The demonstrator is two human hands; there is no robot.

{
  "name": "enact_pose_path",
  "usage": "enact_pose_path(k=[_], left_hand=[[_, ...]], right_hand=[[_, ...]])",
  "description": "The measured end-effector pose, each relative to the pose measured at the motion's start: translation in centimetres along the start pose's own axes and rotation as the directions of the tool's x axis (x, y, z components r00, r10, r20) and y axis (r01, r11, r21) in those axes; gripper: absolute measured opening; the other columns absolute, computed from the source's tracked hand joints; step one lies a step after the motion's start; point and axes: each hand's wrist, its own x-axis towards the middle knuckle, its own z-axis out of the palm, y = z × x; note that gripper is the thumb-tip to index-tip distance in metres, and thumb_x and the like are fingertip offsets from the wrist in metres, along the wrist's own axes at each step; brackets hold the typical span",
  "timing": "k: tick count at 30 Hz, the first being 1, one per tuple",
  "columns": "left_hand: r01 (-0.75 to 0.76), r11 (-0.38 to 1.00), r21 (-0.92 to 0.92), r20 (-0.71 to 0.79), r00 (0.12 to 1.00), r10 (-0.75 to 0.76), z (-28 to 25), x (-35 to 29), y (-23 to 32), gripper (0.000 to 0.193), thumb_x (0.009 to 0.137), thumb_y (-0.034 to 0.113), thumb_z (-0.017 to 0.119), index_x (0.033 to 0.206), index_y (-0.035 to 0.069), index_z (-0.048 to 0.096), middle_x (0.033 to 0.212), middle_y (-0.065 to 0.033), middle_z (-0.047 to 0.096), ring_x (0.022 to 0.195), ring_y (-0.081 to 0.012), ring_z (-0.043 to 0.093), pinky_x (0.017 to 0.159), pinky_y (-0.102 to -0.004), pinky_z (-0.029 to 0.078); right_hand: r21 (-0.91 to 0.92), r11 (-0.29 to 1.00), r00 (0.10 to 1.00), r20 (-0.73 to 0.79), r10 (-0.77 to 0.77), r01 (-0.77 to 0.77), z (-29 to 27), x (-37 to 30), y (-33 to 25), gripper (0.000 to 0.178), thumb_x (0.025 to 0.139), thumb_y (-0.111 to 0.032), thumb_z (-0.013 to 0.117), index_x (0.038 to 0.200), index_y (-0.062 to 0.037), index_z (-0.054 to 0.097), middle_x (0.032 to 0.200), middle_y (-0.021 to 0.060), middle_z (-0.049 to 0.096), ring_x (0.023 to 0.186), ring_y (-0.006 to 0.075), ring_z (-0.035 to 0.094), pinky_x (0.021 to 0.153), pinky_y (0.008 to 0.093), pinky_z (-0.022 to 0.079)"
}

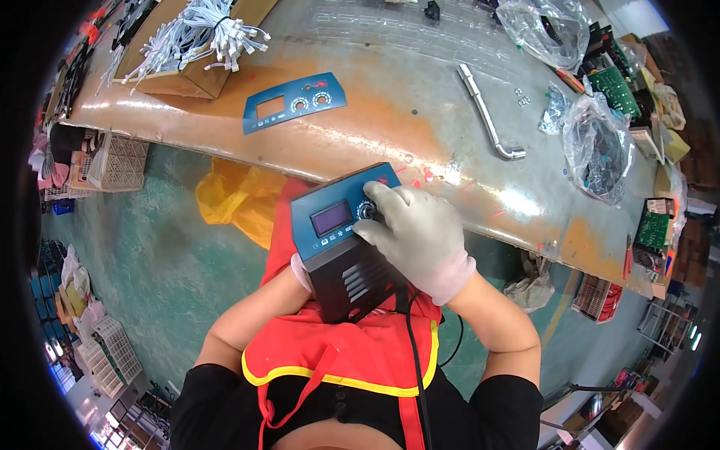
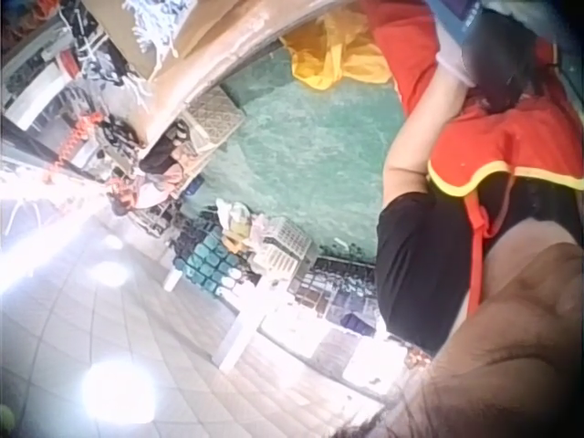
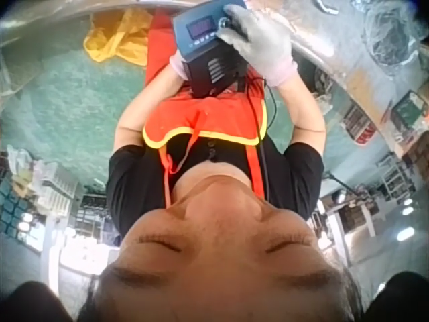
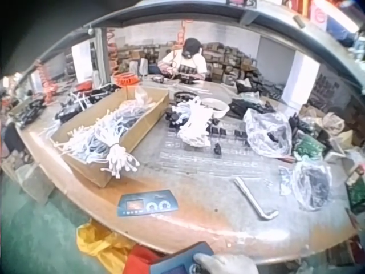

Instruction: The person assembles an electronic control panel by applying a faceplate sticker to the control panel housing, then managing the internal wiring and attaching knobs with a hex wrench.

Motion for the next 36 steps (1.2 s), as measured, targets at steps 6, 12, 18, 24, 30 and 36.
enact_pose_path(k=[6, 12, 18, 24, 30, 36], left_hand=[[-0.076, 0.98, 0.182, -0.027, 0.996, 0.082, 1.3, 0.0, 0.5, 0.033, 0.095, 0.012, 0.049, 0.126, 0.003, 0.05, 0.12, -0.0096, 0.058, 0.107, -0.0187, 0.058, 0.091, -0.0317, 0.05], [-0.114, 0.868, 0.483, -0.106, 0.977, 0.187, 1.5, 0.2, 0.6, 0.035, 0.087, 0.006, 0.06, 0.121, 0.002, 0.054, 0.115, -0.0087, 0.061, 0.102, -0.017, 0.061, 0.086, -0.0294, 0.051], [-0.093, 0.754, 0.65, -0.128, 0.965, 0.229, 1.8, 0.1, 0.5, 0.037, 0.081, 0.009, 0.068, 0.116, 0.003, 0.058, 0.108, -0.0066, 0.064, 0.098, -0.014, 0.062, 0.084, -0.0273, 0.051], [-0.117, 0.664, 0.738, -0.088, 0.96, 0.266, 2.2, 0.4, 0.6, 0.036, 0.079, 0.01, 0.07, 0.113, 0.004, 0.059, 0.104, -0.0064, 0.065, 0.094, -0.0137, 0.063, 0.08, -0.0273, 0.051], [-0.076, 0.602, 0.795, -0.1, 0.962, 0.253, 2.7, 0.4, 0.9, 0.036, 0.078, 0.01, 0.071, 0.112, 0.003, 0.06, 0.103, -0.0066, 0.066, 0.093, -0.0144, 0.064, 0.079, -0.0272, 0.051], [-0.122, 0.472, 0.873, -0.039, 0.948, 0.317, 2.6, 0.1, 0.8, 0.036, 0.078, 0.008, 0.07, 0.112, 0.002, 0.06, 0.103, -0.0071, 0.066, 0.092, -0.0132, 0.063, 0.079, -0.0266, 0.051]], right_hand=[[0.036, 0.998, 0.99, 0.13, 0.055, -0.06, -1.0, -0.1, 0.2, 0.016, 0.077, -0.018, 0.065, 0.087, -0.0057, 0.067, 0.077, 0.0129, 0.063, 0.074, 0.0292, 0.063, 0.066, 0.0394, 0.049], [-0.011, 0.999, 0.992, 0.126, 0.031, -0.03, -1.2, -0.3, 0.0, 0.016, 0.078, -0.018, 0.063, 0.086, -0.0057, 0.067, 0.076, 0.0144, 0.063, 0.074, 0.0308, 0.062, 0.067, 0.0406, 0.049], [0.061, 0.998, 0.99, 0.139, 0.009, -0.018, -1.4, -0.3, 0.4, 0.014, 0.077, -0.019, 0.064, 0.084, -0.0072, 0.067, 0.072, 0.0131, 0.062, 0.072, 0.0305, 0.062, 0.065, 0.0407, 0.049], [-0.048, 0.999, 0.996, 0.089, 0.0, 0.004, -1.2, -0.5, 0.3, 0.015, 0.073, -0.014, 0.07, 0.081, -0.0025, 0.066, 0.07, 0.0138, 0.06, 0.068, 0.0312, 0.059, 0.063, 0.039, 0.046], [-0.009, 1.0, 0.993, 0.118, 0.004, -0.003, -1.3, -0.5, 0.6, 0.014, 0.078, -0.02, 0.064, 0.077, -0.006, 0.063, 0.067, 0.0127, 0.059, 0.065, 0.0305, 0.061, 0.061, 0.0416, 0.048], [-0.061, 0.997, 0.997, 0.069, -0.039, 0.043, -1.3, -0.8, 0.6, 0.017, 0.08, -0.021, 0.063, 0.075, -0.0057, 0.061, 0.066, 0.0132, 0.059, 0.065, 0.0314, 0.061, 0.059, 0.0414, 0.048]])
